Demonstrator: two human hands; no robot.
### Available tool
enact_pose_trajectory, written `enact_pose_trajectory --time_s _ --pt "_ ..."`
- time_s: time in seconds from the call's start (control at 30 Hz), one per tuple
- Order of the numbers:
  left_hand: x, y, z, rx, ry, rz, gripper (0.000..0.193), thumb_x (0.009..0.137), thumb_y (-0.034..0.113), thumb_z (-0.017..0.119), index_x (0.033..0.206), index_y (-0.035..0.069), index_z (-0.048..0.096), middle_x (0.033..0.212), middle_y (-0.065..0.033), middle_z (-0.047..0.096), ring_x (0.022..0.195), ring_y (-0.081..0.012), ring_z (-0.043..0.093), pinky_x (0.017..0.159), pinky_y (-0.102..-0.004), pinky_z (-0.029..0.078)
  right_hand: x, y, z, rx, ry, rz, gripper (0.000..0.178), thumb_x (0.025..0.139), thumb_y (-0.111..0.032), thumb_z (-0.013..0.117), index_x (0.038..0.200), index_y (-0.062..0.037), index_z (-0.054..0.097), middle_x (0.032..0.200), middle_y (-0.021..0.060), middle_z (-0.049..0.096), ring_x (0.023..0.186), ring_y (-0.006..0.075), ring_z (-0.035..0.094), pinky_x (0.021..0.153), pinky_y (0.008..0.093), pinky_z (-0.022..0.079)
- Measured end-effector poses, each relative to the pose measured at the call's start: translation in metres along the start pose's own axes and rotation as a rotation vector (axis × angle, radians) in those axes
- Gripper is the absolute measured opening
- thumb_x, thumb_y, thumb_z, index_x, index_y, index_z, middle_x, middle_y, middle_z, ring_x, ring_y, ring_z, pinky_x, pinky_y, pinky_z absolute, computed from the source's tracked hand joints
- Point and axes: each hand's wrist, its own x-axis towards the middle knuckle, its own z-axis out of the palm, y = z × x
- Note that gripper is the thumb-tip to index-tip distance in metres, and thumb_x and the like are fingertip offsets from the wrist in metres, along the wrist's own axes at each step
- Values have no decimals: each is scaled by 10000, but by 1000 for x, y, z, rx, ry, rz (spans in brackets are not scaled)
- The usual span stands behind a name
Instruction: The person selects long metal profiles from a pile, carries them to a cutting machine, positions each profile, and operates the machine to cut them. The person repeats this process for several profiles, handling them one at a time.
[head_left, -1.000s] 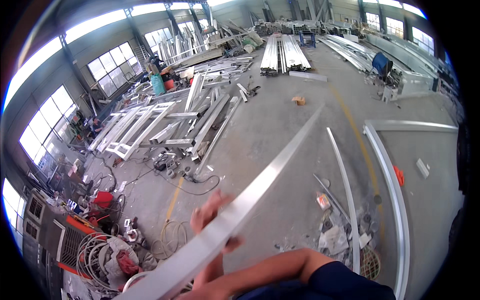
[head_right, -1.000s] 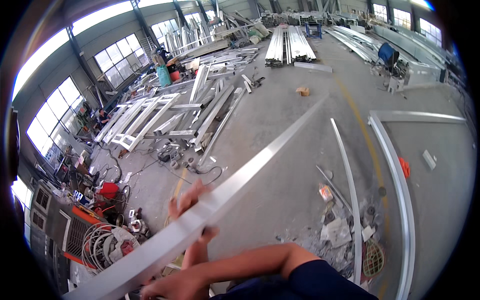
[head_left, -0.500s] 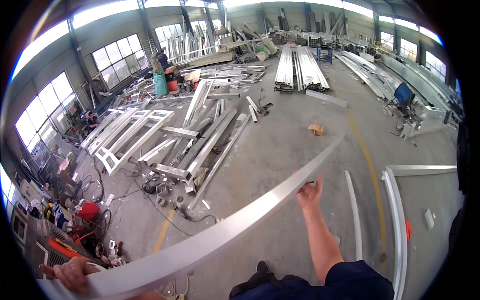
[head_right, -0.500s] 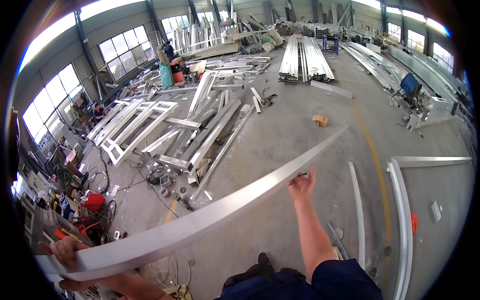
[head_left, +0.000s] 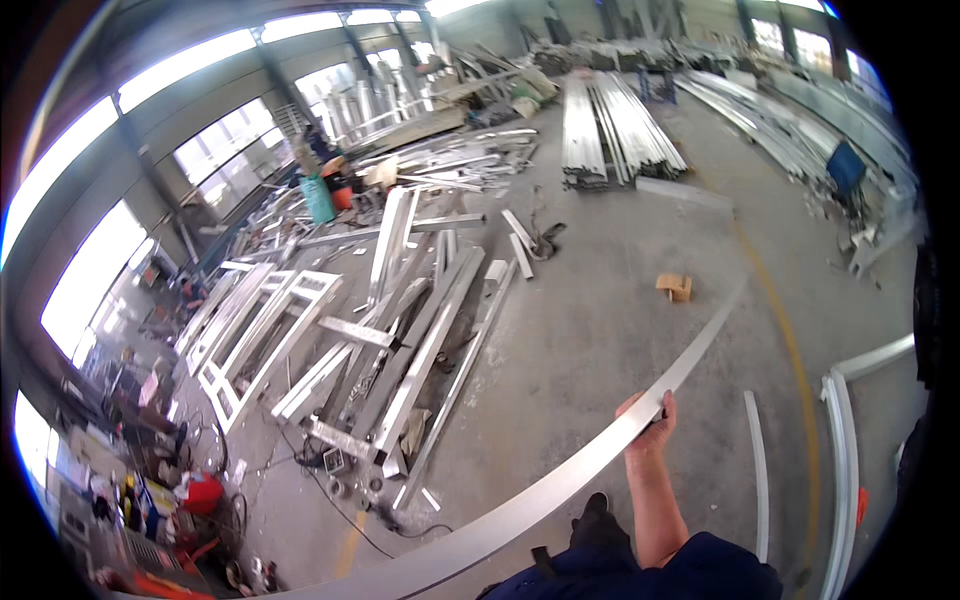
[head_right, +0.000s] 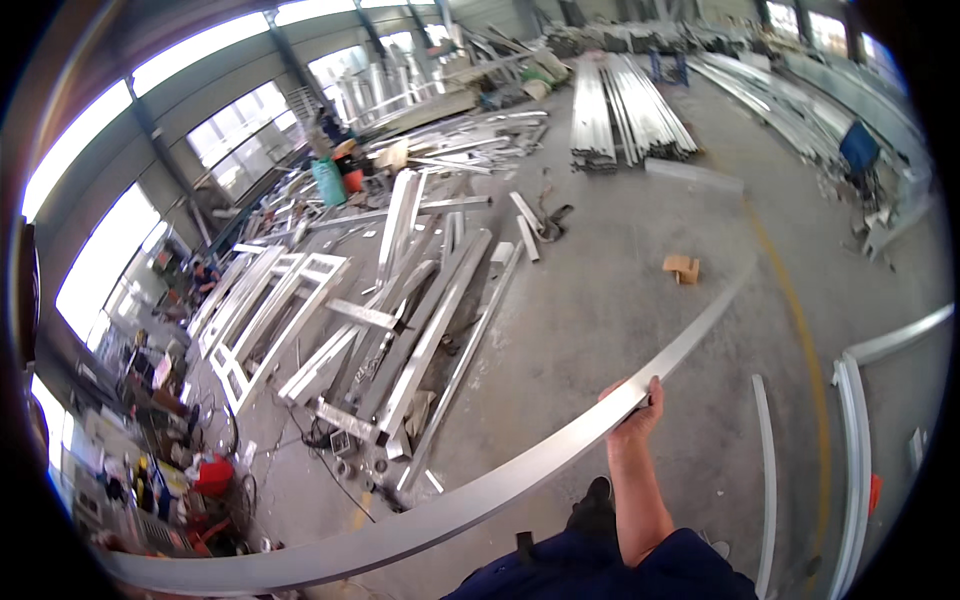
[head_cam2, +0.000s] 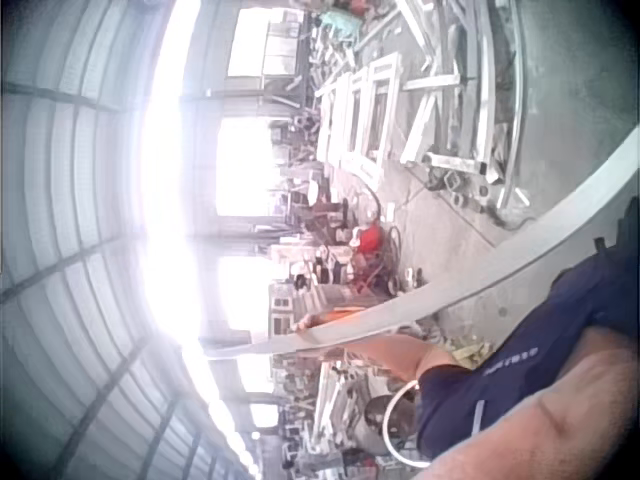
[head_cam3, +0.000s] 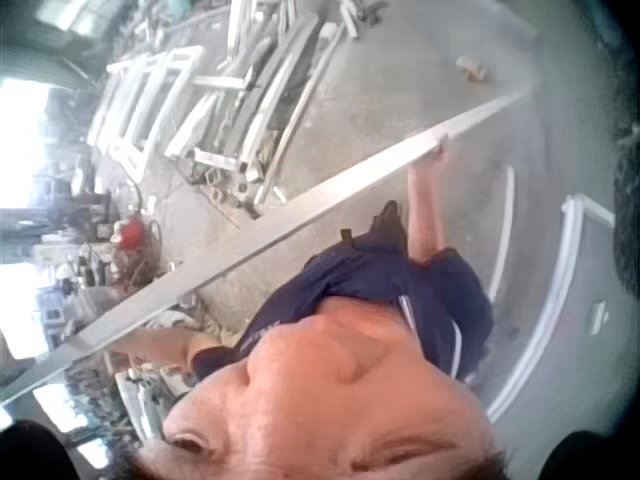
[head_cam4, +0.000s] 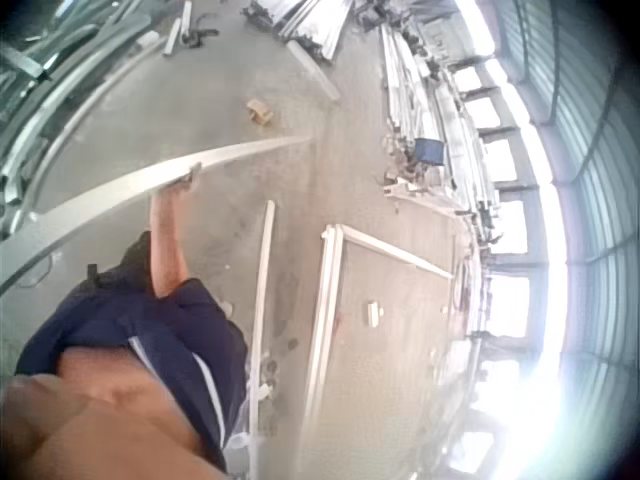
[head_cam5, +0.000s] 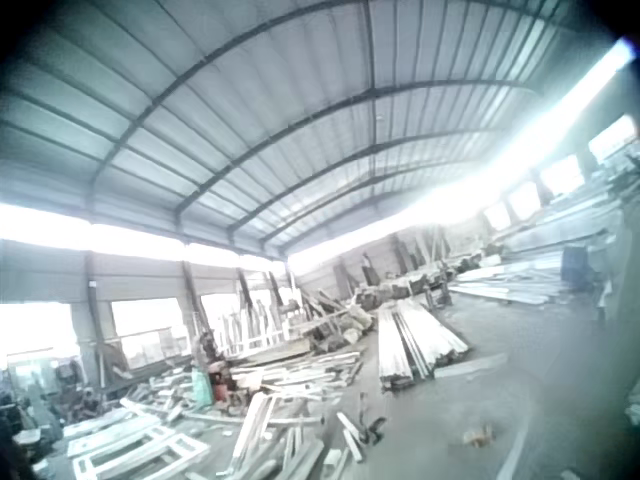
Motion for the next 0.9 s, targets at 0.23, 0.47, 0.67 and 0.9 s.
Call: enact_pose_trajectory --time_s 0.23,0.47,0.67,0.9 --pt "67 -204 23 188 111 -109 766 880 486 609 1334 -73 350 861 -50 424 688 -142 413 674 -264 376 192 5 48 -132 -10 -131 420 825 -497 600 722 -89 614 625 97 607 532 279 571 524 422 464" --pt "99 -499 -2 158 67 -147 670 946 516 509 1245 -75 402 928 -84 436 736 -147 433 696 -274 429 422 -8 61 -235 -44 -230 495 884 -557 488 712 -107 601 626 64 581 524 231 544 455 371 429" --pt "154 -772 5 -211 176 -230 550 959 471 496 1185 -27 433 861 -83 491 678 -152 439 666 -282 418 617 -2 138 -260 227 -371 460 887 -551 488 790 -118 609 690 63 605 578 206 561 522 363 454" --pt "197 -1066 77 -133 394 -459 511 956 517 474 1011 9 459 803 -65 486 673 -176 503 676 -313 510 804 -2 227 -350 120 -619 439 933 -485 512 936 -51 577 801 90 599 656 206 565 571 346 473"
